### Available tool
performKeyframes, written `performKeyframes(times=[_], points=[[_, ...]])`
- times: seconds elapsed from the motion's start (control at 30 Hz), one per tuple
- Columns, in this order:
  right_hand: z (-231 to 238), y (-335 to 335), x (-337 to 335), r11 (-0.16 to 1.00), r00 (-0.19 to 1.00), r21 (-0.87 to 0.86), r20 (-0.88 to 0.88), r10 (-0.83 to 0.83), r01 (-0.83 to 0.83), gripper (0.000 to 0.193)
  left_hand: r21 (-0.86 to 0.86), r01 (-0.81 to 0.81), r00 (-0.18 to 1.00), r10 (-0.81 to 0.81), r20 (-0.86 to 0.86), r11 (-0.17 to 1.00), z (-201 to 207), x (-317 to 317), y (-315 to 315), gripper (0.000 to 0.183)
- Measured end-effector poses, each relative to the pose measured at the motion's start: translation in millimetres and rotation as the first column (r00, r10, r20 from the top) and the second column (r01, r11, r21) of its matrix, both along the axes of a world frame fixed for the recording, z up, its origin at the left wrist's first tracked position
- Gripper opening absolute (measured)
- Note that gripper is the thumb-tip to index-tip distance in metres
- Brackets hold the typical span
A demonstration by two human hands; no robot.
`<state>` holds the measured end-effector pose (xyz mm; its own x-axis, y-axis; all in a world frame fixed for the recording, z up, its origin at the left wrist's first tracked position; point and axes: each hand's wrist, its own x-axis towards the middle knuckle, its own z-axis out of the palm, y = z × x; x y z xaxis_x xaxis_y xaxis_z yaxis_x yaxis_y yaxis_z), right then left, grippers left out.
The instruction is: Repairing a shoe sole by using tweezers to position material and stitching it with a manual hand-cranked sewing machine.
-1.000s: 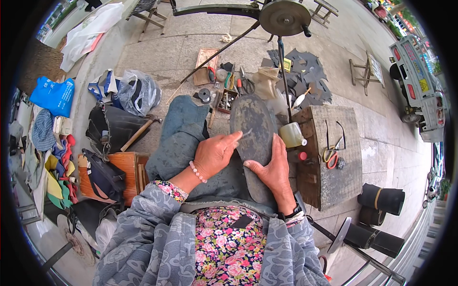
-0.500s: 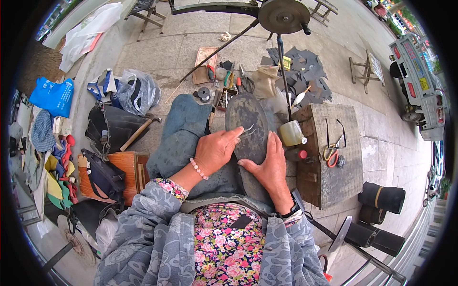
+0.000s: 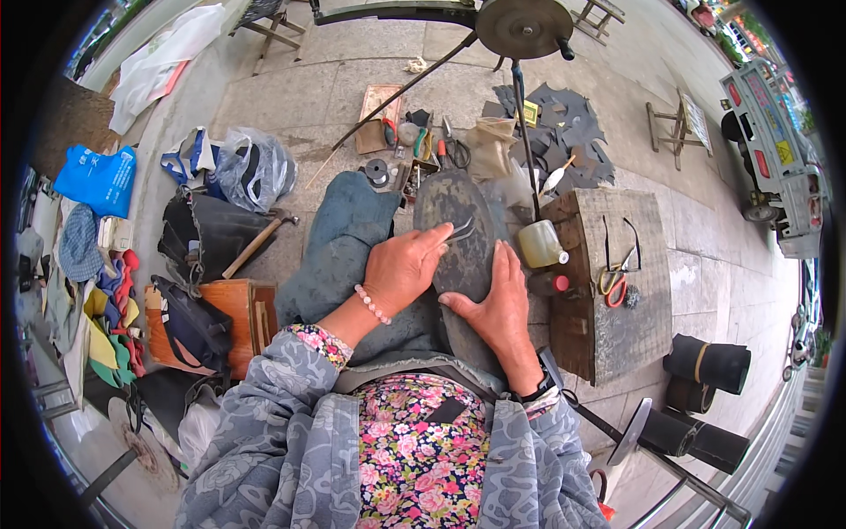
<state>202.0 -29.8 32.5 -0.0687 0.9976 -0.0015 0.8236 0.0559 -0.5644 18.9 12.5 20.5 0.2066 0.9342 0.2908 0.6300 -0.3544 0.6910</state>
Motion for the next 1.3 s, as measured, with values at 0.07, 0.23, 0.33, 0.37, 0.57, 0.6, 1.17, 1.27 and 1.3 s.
performKeyframes(times=[0.07, 0.23, 0.33, 0.37, 0.57, 0.6, 1.17, 1.27, 1.3], points=[[-1, 2, 1, 1.0, 1.0, 0.015, -0.005, -0.006, 0.006, 0.111, -0.038, 0.0, 0.998, -0.003, -0.065, 0.999, 4, 4, -4, 0.03], [-1, 3, 0, 0.999, 1.0, 0.034, -0.001, 0.001, -0.001, 0.111, -0.026, 0.038, 0.999, -0.039, -0.038, 0.999, 6, 4, -1, 0.031], [-1, 0, 6, 1.0, 1.0, 0.01, 0.019, -0.013, 0.013, 0.111, -0.072, 0.061, 0.997, -0.064, -0.044, 0.996, 10, 7, -8, 0.031], [-3, 1, 8, 1.0, 1.0, 0.018, 0.024, -0.009, 0.009, 0.111, -0.106, 0.114, 0.992, -0.12, -0.047, 0.988, 10, 9, -10, 0.031], [7, -4, -1, 0.994, 0.995, 0.111, 0.099, 0.007, -0.018, 0.107, -0.036, 0.069, 0.982, -0.062, 0.177, 0.997, -8, -3, -5, 0.027], [8, -6, 0, 0.996, 0.994, 0.09, 0.109, 0.0, -0.01, 0.108, -0.027, 0.083, 0.979, -0.077, 0.189, 0.996, -8, -2, -5, 0.027], [18, -3, -14, 1.0, 0.972, -0.022, 0.234, 0.003, 0.002, 0.123, -0.081, 0.08, 0.984, -0.066, 0.168, 0.993, -11, -4, -6, 0.028], [18, -2, -9, 1.0, 0.977, -0.008, 0.212, 0.012, -0.011, 0.121, -0.047, 0.089, 0.974, -0.077, 0.214, 0.995, -8, -4, -6, 0.028], [19, -2, -9, 1.0, 0.979, -0.017, 0.203, 0.01, -0.007, 0.121, -0.112, 0.083, 0.979, -0.06, 0.195, 0.99, -5, -4, -5, 0.029]])
